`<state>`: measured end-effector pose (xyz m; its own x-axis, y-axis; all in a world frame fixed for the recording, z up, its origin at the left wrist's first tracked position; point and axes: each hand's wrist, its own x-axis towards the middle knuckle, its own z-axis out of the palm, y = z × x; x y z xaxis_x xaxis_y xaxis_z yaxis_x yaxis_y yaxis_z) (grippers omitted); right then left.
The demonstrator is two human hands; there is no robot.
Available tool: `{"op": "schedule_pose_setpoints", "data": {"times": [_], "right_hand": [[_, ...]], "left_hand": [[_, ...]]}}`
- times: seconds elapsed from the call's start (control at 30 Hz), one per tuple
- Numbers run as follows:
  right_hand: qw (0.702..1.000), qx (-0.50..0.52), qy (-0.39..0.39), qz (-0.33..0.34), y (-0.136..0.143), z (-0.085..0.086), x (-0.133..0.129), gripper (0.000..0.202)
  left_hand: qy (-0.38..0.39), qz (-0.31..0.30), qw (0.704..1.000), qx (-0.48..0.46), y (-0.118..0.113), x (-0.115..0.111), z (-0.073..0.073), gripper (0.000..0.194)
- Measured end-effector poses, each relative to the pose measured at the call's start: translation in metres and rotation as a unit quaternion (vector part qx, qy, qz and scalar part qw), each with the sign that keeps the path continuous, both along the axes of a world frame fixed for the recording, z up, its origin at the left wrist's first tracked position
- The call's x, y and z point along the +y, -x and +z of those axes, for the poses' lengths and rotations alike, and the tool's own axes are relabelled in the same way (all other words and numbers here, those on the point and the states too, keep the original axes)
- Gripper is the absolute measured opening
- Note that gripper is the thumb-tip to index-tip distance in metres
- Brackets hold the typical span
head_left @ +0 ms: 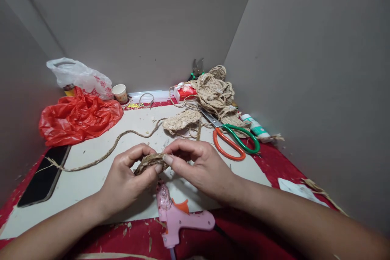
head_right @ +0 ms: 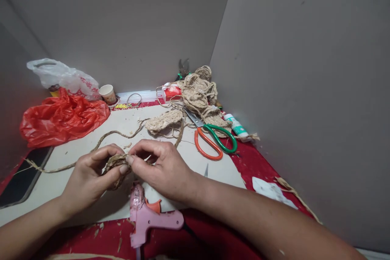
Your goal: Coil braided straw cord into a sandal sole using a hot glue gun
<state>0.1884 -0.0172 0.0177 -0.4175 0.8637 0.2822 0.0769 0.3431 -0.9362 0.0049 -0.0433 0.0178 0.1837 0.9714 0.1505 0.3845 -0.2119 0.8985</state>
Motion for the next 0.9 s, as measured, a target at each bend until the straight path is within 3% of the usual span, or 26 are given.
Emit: {"op": "schedule_pose_setpoints", "data": {"times": [0.27,0.4,0.6,0.9], "right_hand": [[0.988,0.02,0.156,0.006,0.003,0.0,0.002,0.009],[0.975,0.039,0.217,0.02,0.004,0.0,0.004,0.011],[0.972,0.044,0.228,0.027,0.003,-0.001,0.003,0.011],[0.98,0.047,0.19,0.032,0.003,0.004,0.001,0.016]], "left_hand": [[-0.079,-0.003,0.995,0.054,0.002,0.0,-0.007,0.005],[-0.126,0.015,0.992,0.028,0.003,0.001,-0.012,0.03],[-0.192,0.002,0.98,0.053,0.002,0.002,-0.011,0.026],[-0.14,0.02,0.99,0.009,0.003,0.001,-0.013,0.029]]}}
